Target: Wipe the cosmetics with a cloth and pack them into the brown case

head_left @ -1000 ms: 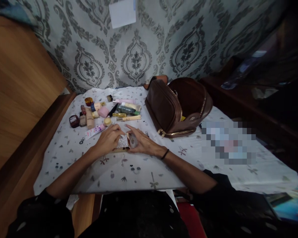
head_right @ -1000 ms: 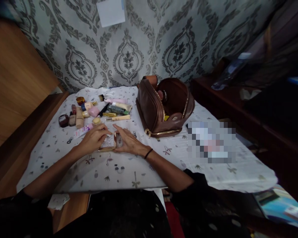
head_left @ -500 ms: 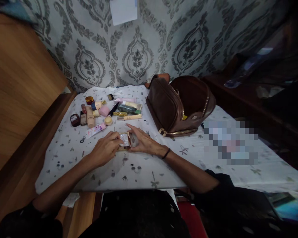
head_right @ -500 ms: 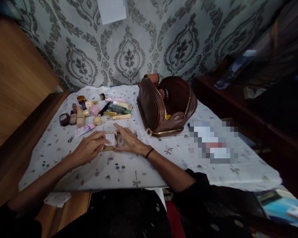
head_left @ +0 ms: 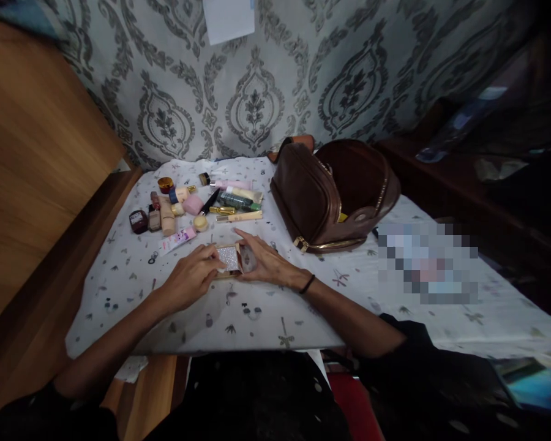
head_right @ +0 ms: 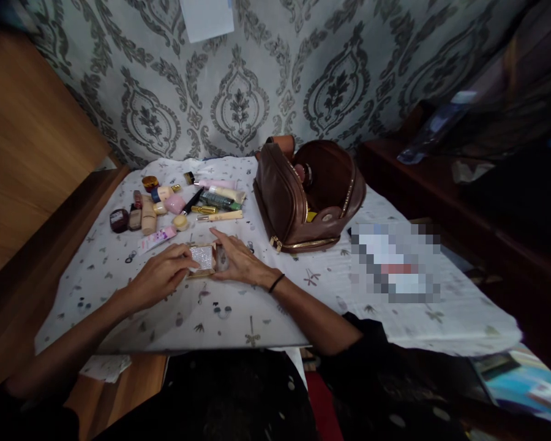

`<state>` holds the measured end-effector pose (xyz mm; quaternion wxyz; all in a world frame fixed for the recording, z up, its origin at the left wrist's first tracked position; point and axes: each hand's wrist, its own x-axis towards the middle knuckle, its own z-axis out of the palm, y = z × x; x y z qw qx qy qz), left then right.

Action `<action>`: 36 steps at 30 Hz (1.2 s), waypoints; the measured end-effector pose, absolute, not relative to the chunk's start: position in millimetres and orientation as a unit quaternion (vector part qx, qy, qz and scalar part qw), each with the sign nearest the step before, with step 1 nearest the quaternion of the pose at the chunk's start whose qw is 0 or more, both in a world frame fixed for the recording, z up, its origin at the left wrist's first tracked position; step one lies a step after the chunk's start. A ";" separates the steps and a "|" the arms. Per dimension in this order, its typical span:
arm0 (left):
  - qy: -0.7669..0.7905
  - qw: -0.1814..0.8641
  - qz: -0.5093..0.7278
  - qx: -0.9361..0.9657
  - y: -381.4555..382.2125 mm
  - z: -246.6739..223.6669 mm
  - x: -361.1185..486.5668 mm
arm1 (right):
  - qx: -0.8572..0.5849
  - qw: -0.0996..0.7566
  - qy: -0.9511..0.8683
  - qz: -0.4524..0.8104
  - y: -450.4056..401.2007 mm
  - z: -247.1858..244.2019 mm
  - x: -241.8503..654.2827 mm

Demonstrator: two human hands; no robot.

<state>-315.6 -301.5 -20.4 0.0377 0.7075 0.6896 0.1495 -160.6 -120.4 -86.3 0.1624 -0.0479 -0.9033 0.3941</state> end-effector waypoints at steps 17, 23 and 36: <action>0.700 0.040 0.216 0.680 -304.3 -31.9 -330.1 | -0.050 0.169 -0.904 0.389 -122.1 -82.9 -159.7; 0.697 0.022 0.235 0.677 -309.6 -37.8 -331.0 | -0.052 0.173 -0.905 0.386 -123.1 -81.7 -159.9; 0.693 0.043 0.290 0.659 -322.9 -45.5 -330.7 | -0.033 0.170 -0.921 0.348 -119.4 -87.4 -161.8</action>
